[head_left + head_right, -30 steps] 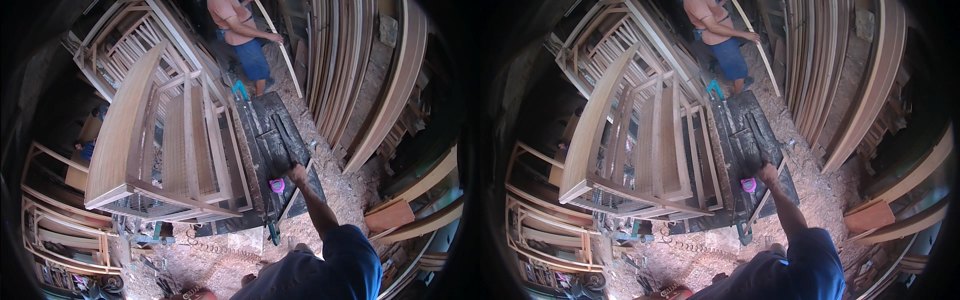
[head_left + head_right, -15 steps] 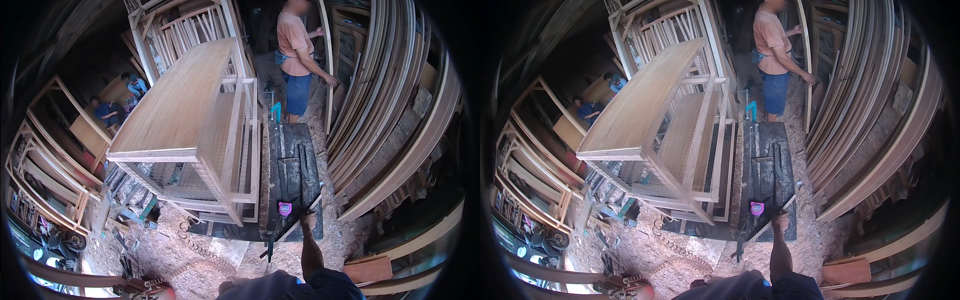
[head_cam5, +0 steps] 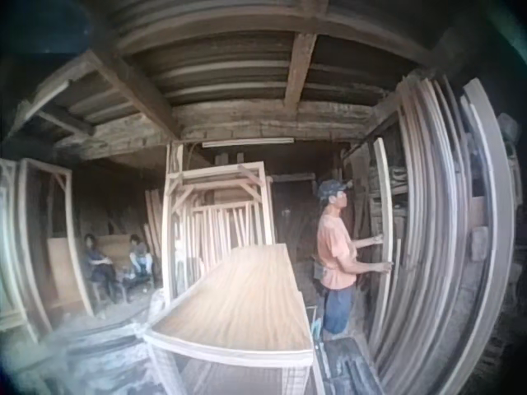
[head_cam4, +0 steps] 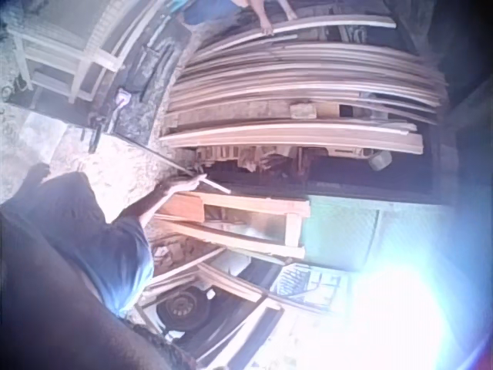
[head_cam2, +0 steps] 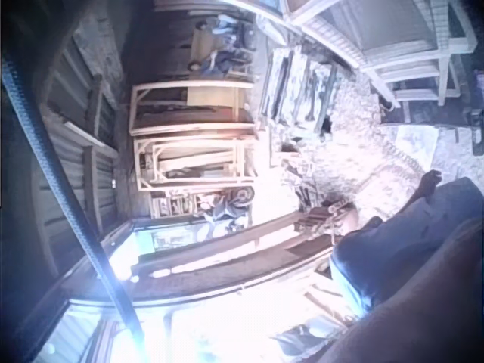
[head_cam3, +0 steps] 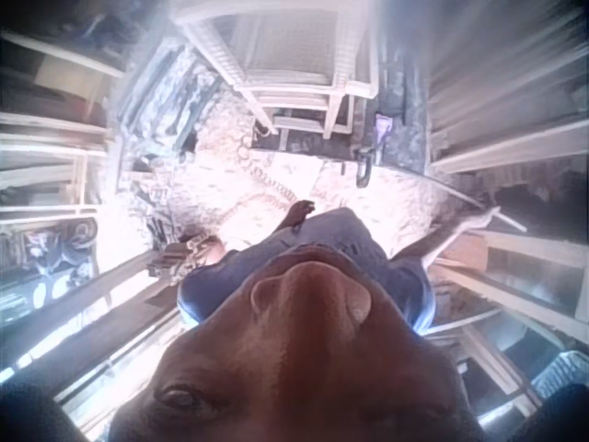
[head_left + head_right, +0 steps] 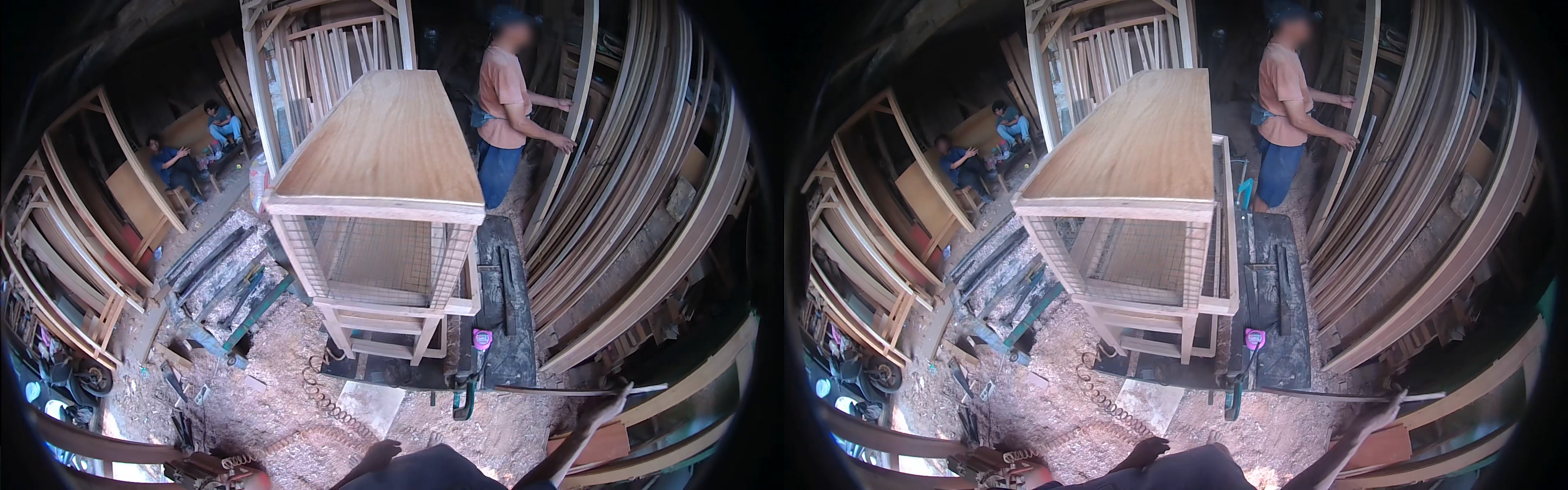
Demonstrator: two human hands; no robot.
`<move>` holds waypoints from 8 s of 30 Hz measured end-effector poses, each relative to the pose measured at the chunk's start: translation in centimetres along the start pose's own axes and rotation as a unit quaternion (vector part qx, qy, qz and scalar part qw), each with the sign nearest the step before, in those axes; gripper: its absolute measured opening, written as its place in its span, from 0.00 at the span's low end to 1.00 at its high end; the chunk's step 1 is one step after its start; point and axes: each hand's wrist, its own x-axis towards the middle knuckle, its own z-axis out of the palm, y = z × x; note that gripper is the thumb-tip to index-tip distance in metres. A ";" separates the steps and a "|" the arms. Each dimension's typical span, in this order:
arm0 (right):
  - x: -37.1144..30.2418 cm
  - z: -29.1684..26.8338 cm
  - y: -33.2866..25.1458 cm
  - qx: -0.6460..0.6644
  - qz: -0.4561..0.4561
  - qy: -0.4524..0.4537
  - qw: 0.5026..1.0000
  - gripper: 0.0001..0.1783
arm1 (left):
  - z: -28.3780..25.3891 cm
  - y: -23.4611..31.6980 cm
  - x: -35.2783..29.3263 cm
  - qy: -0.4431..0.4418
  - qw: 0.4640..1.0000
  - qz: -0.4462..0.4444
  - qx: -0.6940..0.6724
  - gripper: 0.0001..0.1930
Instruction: The person assembles a wooden structure with wire mesh sides, using a nail gun to attach wooden pieces and a hand saw to cut wood to size. The person measures, cuts, and fastens components to build the frame.
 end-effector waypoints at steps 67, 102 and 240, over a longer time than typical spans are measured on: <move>-33.6 17.4 1.7 -0.008 0.445 -0.481 0.755 0.17 | -63.6 31.5 0.2 0.407 0.820 0.391 -0.094 0.15; -40.3 12.1 2.4 -0.201 0.428 -0.536 0.699 0.14 | -66.4 24.3 3.5 0.384 0.873 0.295 -0.057 0.20; -40.8 47.0 -9.3 0.422 0.197 -0.343 0.816 0.09 | -62.5 23.9 3.7 0.392 0.861 0.304 -0.110 0.08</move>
